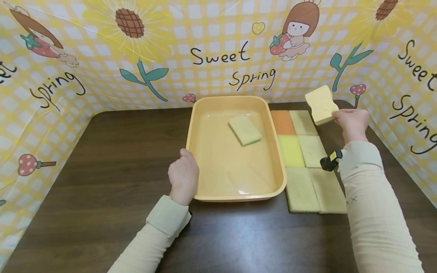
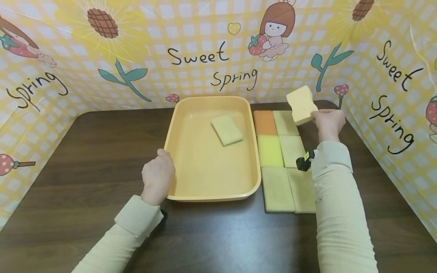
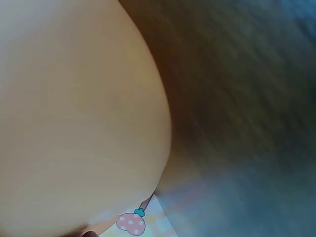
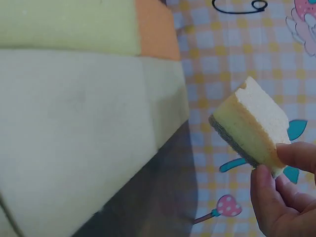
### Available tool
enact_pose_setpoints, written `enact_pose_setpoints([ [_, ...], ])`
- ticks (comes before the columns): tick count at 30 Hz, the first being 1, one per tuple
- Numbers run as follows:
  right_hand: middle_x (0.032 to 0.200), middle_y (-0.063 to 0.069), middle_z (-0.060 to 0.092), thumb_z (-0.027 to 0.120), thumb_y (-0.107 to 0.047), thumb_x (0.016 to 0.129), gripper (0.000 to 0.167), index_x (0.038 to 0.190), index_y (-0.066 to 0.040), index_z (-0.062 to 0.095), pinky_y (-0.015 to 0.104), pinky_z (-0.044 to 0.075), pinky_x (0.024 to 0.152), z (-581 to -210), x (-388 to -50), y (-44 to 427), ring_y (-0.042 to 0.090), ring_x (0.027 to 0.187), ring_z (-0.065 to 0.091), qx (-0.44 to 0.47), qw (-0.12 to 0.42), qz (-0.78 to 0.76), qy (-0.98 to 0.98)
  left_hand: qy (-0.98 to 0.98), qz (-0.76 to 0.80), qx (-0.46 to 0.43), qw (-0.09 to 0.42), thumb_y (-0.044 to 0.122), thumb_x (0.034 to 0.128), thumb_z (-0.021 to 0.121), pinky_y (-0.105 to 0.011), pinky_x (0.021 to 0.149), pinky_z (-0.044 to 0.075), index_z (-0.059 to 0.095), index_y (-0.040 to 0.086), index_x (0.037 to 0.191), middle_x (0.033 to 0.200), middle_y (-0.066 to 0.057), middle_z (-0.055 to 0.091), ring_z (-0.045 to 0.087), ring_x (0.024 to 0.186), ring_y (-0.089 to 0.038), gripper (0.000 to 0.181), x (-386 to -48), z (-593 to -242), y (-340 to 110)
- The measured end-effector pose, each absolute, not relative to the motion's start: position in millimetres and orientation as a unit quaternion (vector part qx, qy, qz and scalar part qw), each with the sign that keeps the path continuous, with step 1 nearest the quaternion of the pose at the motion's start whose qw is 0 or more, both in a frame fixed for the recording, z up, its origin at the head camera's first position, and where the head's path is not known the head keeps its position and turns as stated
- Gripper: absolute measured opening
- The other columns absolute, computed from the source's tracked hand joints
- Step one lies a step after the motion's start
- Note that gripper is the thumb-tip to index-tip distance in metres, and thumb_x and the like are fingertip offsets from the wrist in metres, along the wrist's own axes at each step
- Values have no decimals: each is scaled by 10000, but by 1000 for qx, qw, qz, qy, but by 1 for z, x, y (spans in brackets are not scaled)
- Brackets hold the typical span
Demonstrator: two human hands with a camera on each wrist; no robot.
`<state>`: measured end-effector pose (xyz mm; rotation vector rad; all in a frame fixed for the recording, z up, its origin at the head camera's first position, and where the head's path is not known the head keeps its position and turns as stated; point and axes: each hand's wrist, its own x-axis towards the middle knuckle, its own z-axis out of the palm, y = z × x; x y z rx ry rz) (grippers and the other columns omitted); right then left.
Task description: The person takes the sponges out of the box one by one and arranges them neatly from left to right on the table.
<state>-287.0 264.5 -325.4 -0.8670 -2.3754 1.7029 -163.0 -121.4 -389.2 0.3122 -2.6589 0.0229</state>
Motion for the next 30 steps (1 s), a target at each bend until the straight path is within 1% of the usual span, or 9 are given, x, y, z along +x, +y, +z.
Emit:
enact_pose_setpoints([
  [5,596,-166,489,659,-124,841,385,505,-272,543,146,447,780,-336,-286,271,-66,499,541,-315,55,577,-752,-967,19,112,230,42,932,453,-334,401,463,470,44,760,465,-85,560,610,450,-244,174,-163,-390,-122],
  [9,536,-156,525,655,-75,833,418,463,-250,564,113,473,671,-341,-285,275,-43,469,545,-312,63,609,-727,-969,26,113,220,40,929,455,-327,407,467,471,44,768,470,-80,562,614,457,-236,162,-162,-389,-122],
  [12,449,-139,531,651,-50,828,424,455,-236,572,90,441,523,-343,-283,276,-29,444,549,-311,59,625,-713,-970,19,115,213,55,947,450,-328,409,467,475,38,771,472,-83,563,614,458,-241,179,-163,-389,-122],
  [18,425,-144,541,659,-58,825,391,485,-225,567,90,445,510,-347,-281,281,-20,430,560,-337,44,626,-702,-975,29,116,187,114,986,441,-287,401,443,472,43,781,466,-51,547,594,439,-203,219,-164,-389,-122],
  [21,448,-126,538,673,-32,808,214,646,-141,586,104,463,498,-349,-283,283,-3,413,557,-359,55,642,-675,-973,32,118,195,128,985,449,-284,396,437,470,49,777,465,-49,546,595,441,-202,223,-163,-389,-122],
  [22,519,-139,551,679,-32,804,134,754,-121,592,104,468,502,-350,-285,284,-4,412,556,-369,56,643,-669,-972,33,119,200,132,985,453,-286,396,439,472,49,776,466,-51,548,598,442,-204,226,-163,-389,-122],
  [23,614,-139,567,682,-32,803,153,902,-115,600,103,473,509,-350,-286,284,-4,410,553,-379,56,643,-664,-970,34,119,207,139,986,456,-288,395,439,473,50,772,465,-51,549,599,441,-206,232,-163,-389,-121],
  [27,1111,-107,514,673,-18,798,706,1409,-115,333,96,493,547,-352,-290,285,-6,398,537,-413,46,645,-641,-967,38,120,222,143,980,471,-289,391,436,473,52,765,459,-51,545,595,435,-203,234,-164,-391,-122],
  [30,1346,-82,393,651,-4,803,847,1495,-111,174,103,506,559,-352,-292,287,2,388,532,-424,33,649,-631,-968,41,119,219,135,978,471,-282,387,430,468,56,763,454,-42,538,587,428,-190,228,-163,-391,-122],
])
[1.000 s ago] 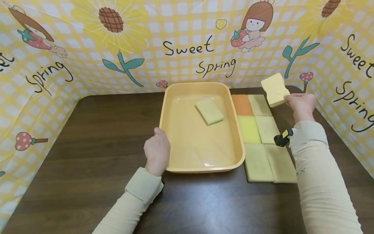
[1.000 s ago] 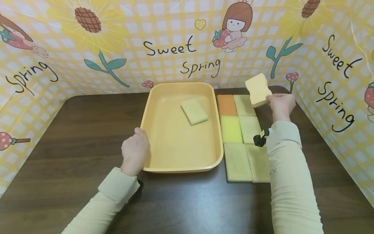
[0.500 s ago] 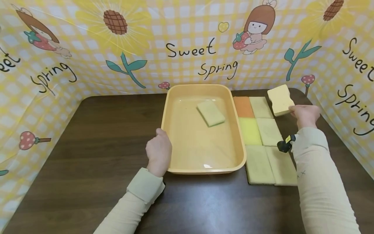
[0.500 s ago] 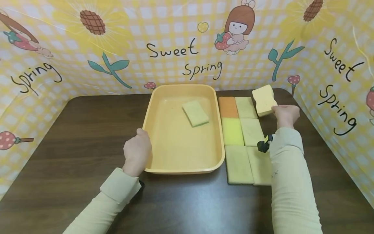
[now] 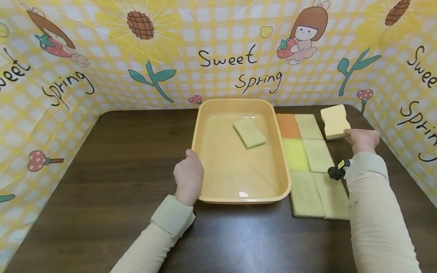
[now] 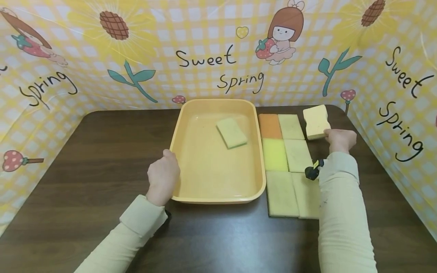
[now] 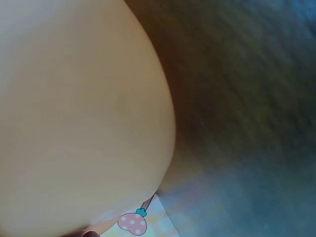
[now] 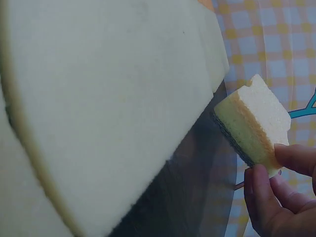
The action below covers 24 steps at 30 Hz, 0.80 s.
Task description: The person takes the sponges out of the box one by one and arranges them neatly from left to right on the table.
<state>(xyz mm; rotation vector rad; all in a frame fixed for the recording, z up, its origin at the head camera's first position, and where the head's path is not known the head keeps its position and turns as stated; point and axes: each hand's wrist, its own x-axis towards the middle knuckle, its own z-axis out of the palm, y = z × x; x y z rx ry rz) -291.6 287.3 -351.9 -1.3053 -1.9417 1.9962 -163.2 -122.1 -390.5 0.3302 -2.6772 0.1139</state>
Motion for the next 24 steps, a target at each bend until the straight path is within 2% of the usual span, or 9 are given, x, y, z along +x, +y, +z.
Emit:
enact_pose_setpoints([
  [2,1387,-71,359,641,3,804,861,1501,-112,150,111,512,560,-353,-291,289,10,384,537,-427,27,652,-626,-968,40,118,217,130,979,463,-280,386,430,468,58,763,453,-40,538,586,427,-186,228,-163,-391,-121],
  [8,1221,-107,422,631,7,810,839,1497,-107,163,117,512,548,-355,-291,293,21,385,546,-425,9,652,-628,-967,28,122,223,136,979,464,-308,398,452,470,52,759,456,-64,548,602,440,-218,236,-164,-391,-121],
  [11,1194,-107,441,634,-11,819,805,1485,-95,189,115,505,538,-358,-291,294,17,384,549,-426,1,646,-633,-967,17,126,223,130,977,465,-324,408,465,475,43,761,462,-79,556,610,449,-239,233,-163,-390,-121],
  [16,1352,-119,370,647,-50,818,810,1481,-106,186,104,499,547,-361,-293,296,7,386,541,-434,-6,633,-641,-969,7,125,212,122,978,457,-338,417,474,478,35,777,477,-88,567,616,462,-249,220,-163,-388,-120],
  [18,1345,-127,362,660,-64,810,770,1449,-123,235,98,499,558,-362,-294,296,1,387,540,-434,-6,628,-646,-969,8,126,212,135,979,465,-338,416,473,478,36,776,476,-87,566,617,462,-249,225,-163,-388,-120],
  [20,1240,-143,470,669,-58,798,551,1286,-117,421,102,499,545,-363,-293,297,6,381,540,-430,2,632,-644,-968,12,127,214,143,974,478,-337,414,472,476,39,773,473,-85,565,617,460,-248,227,-163,-388,-121],
  [22,928,-186,617,668,-31,791,172,942,-61,591,117,496,510,-365,-293,297,21,368,538,-420,12,644,-639,-968,13,127,215,152,972,487,-340,415,474,477,40,772,475,-86,567,620,463,-250,229,-163,-388,-121],
  [23,710,-191,621,665,-16,790,102,731,-66,597,124,491,488,-366,-293,297,27,362,536,-413,17,651,-637,-968,13,127,216,153,969,493,-344,415,475,476,39,772,476,-89,568,621,464,-254,228,-163,-388,-122],
  [24,543,-170,588,660,-1,789,264,567,-96,552,133,485,468,-367,-293,297,35,357,533,-407,22,658,-633,-968,12,127,217,153,968,496,-347,416,477,476,39,773,477,-91,568,621,465,-257,227,-163,-389,-122],
])
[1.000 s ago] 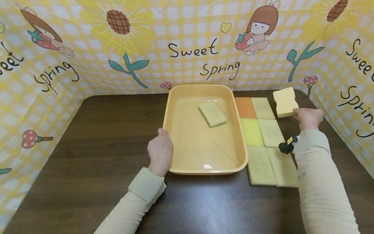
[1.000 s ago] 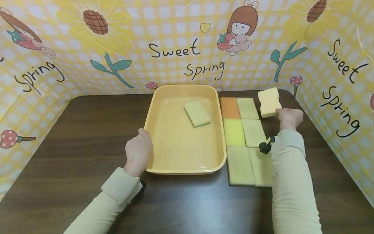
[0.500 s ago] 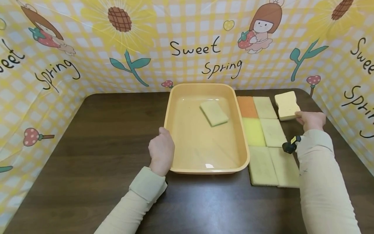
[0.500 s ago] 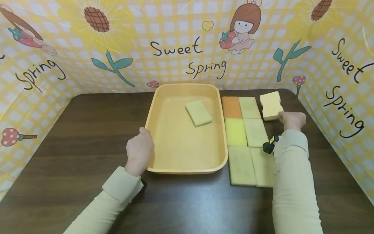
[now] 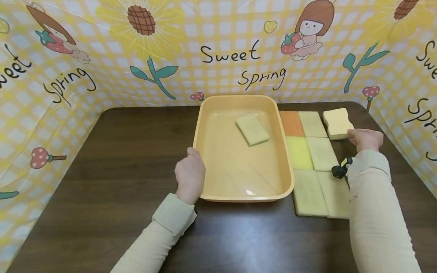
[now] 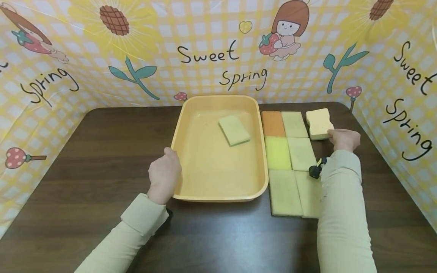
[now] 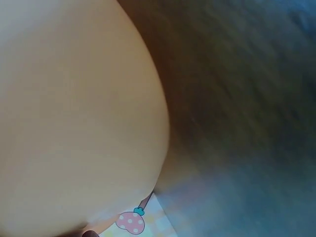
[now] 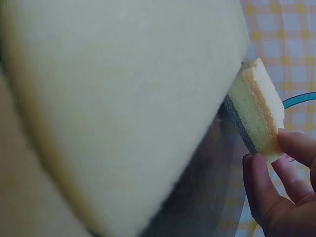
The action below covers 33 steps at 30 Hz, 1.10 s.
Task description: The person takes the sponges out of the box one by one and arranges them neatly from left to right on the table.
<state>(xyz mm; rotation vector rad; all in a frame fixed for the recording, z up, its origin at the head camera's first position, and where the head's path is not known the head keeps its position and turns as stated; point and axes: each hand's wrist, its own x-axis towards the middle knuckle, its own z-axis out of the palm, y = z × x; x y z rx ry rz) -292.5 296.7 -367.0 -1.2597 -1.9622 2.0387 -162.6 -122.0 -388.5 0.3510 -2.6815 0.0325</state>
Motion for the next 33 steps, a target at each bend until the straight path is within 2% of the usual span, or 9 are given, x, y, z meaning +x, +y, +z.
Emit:
enact_pose_setpoints([
  [2,372,-100,533,642,17,801,440,416,-176,548,142,470,437,-368,-292,297,43,349,529,-393,26,668,-631,-968,9,126,215,153,968,495,-352,422,481,477,35,778,482,-98,573,625,471,-263,225,-163,-388,-123],
  [5,368,-102,519,626,15,818,485,385,-189,549,135,463,432,-369,-290,296,33,353,525,-384,25,670,-635,-969,8,126,214,154,968,498,-356,425,483,479,32,779,483,-104,575,626,473,-268,226,-163,-388,-123],
  [15,383,-100,512,621,10,827,485,390,-189,549,125,462,441,-367,-289,292,29,356,527,-385,22,670,-634,-972,8,122,200,154,982,472,-338,430,482,482,34,789,488,-89,577,627,477,-243,227,-165,-386,-121],
  [23,395,-104,509,634,-9,829,480,395,-199,556,123,465,447,-368,-288,294,28,358,535,-378,20,669,-639,-968,26,120,221,153,972,493,-324,418,470,485,40,782,474,-73,568,617,462,-230,221,-165,-387,-118],
  [30,407,-107,503,638,-1,825,466,404,-183,552,128,474,455,-371,-289,296,33,364,543,-381,22,676,-631,-973,13,123,193,134,983,449,-327,432,478,492,42,792,503,-82,588,628,487,-229,216,-165,-384,-118],
  [33,433,-106,512,649,-7,819,392,468,-152,551,128,481,466,-372,-290,298,33,370,547,-390,21,673,-628,-974,16,124,187,126,978,451,-316,423,465,492,48,788,502,-75,586,624,483,-219,209,-166,-384,-118],
])
